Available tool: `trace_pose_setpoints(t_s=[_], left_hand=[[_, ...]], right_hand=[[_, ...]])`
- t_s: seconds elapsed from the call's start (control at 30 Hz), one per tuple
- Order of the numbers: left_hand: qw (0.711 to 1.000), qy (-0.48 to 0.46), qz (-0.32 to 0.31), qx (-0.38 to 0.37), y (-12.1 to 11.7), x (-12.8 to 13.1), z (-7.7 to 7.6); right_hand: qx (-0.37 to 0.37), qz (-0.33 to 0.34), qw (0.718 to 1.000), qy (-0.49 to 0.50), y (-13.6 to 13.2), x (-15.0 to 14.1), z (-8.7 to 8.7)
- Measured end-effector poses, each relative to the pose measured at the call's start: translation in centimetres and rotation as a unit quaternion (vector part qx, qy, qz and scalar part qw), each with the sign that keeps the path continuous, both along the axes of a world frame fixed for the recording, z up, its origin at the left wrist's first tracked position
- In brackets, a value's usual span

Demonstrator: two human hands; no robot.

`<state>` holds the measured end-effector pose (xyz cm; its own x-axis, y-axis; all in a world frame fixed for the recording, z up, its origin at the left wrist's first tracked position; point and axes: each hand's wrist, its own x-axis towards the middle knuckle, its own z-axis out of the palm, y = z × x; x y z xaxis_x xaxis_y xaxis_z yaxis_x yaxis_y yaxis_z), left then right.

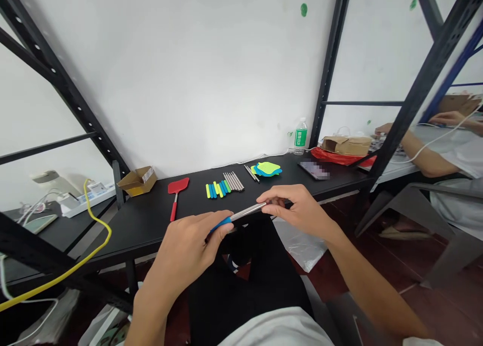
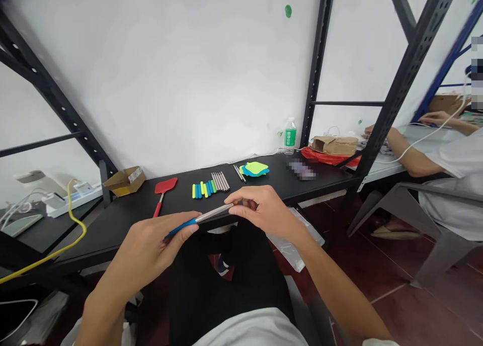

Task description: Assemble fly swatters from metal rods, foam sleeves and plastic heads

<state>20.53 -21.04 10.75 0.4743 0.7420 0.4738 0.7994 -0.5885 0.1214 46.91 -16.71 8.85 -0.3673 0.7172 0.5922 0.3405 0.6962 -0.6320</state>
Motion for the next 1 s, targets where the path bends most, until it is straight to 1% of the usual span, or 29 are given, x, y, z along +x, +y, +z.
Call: trace_pose_setpoints(t_s=[0.13,0.27,0.4,0.7,0.83,1.0], left_hand=[[0.999,0.024,0.03,-0.002,0.3,0.4,-0.4],[0.998,0.036,0.041,0.008,0.4,1.0,-0.8],[0.998,0.043,0.036,0.022,0.4,0.8,-0.9],[0.998,0.053,0.018,0.022,0.6,0.6,-1.1],[0.998,0.05,0.009,0.024,0.6,0.7,-1.1],[0.998,0.054,0.009,0.025,0.6,0.7,-1.2]], right_hand=[[0.022,-0.009,1.0,-0.008,0.1,-0.1,-0.2],[0.023,-0.018,1.0,-0.013,0.1,-0.2,-0.3],[0.03,-0.013,0.999,-0.024,-0.1,-0.2,-0.3],[0.073,0.005,0.992,-0.099,-0.4,-0.3,0.0],[0.051,0.009,0.992,-0.112,-0.4,-0.4,-0.1],[0.017,0.01,0.995,-0.099,-0.5,-0.8,-0.4]])
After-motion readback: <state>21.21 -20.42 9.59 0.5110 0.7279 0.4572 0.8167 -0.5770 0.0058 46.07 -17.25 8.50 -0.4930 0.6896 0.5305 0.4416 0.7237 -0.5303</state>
